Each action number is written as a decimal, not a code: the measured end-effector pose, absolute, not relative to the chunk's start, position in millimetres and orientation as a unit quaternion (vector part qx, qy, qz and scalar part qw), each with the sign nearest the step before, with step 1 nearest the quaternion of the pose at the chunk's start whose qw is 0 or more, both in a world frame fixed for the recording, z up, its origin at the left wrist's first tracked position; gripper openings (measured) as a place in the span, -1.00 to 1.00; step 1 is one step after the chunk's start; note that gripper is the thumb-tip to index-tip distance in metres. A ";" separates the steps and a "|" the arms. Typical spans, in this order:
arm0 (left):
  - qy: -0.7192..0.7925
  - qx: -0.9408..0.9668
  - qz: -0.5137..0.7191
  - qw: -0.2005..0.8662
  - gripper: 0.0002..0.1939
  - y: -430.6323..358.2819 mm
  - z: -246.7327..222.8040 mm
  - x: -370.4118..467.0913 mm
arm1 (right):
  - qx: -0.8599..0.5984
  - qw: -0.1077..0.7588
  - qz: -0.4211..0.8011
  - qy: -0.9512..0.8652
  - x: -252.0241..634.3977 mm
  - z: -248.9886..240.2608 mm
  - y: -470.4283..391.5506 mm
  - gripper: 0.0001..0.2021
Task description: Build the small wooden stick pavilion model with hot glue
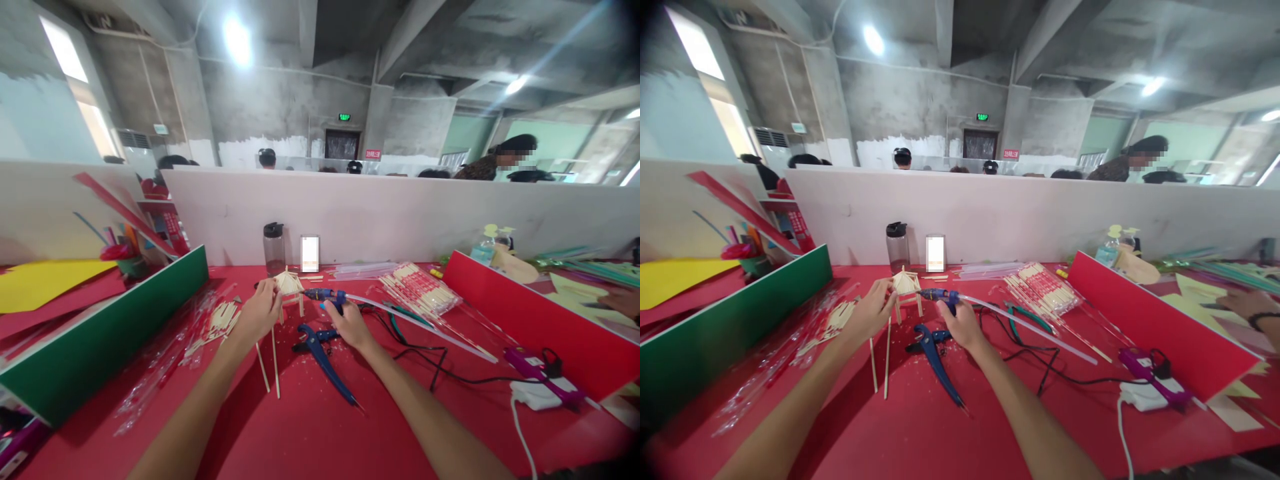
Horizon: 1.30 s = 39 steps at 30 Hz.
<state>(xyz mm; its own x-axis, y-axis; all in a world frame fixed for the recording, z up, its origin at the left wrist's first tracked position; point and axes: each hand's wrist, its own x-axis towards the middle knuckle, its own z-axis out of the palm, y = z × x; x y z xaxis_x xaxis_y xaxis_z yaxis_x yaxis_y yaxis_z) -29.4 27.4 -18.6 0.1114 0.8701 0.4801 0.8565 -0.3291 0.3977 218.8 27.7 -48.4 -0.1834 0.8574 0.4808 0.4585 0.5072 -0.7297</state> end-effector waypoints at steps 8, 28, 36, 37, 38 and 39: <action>0.567 0.751 0.340 0.007 -0.80 30.1 -20.5 -30.3 | -0.386 0.381 0.496 -0.678 229.1 -52.3 30.2 -0.51; 0.571 0.752 0.329 0.006 -0.75 34.6 -26.5 -34.9 | -0.634 0.107 0.071 -0.763 288.7 -14.3 113.7 -0.61; 0.573 0.752 0.326 0.005 -0.74 36.7 -26.3 -36.1 | -0.648 0.054 0.024 -0.759 267.4 -36.4 139.0 -0.67; 0.572 0.752 0.328 0.006 -0.74 36.9 -26.4 -36.1 | -0.649 0.058 0.018 -0.758 265.3 -39.8 138.2 -0.69; 0.570 0.753 0.328 0.006 -0.75 37.1 -26.5 -36.0 | -0.650 0.063 0.012 -0.757 263.7 -42.7 136.7 -0.71; 0.570 0.753 0.329 0.007 -0.76 37.0 -26.4 -35.8 | -0.650 0.069 0.006 -0.757 262.5 -45.0 134.6 -0.73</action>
<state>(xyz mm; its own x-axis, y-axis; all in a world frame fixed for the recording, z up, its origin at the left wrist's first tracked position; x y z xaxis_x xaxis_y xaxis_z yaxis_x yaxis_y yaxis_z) -35.8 37.0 -26.4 0.1345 0.8627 0.4876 0.8534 -0.3509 0.3854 262.5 134.6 -45.0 -0.1456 0.9845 0.0973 0.9829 0.1552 -0.0992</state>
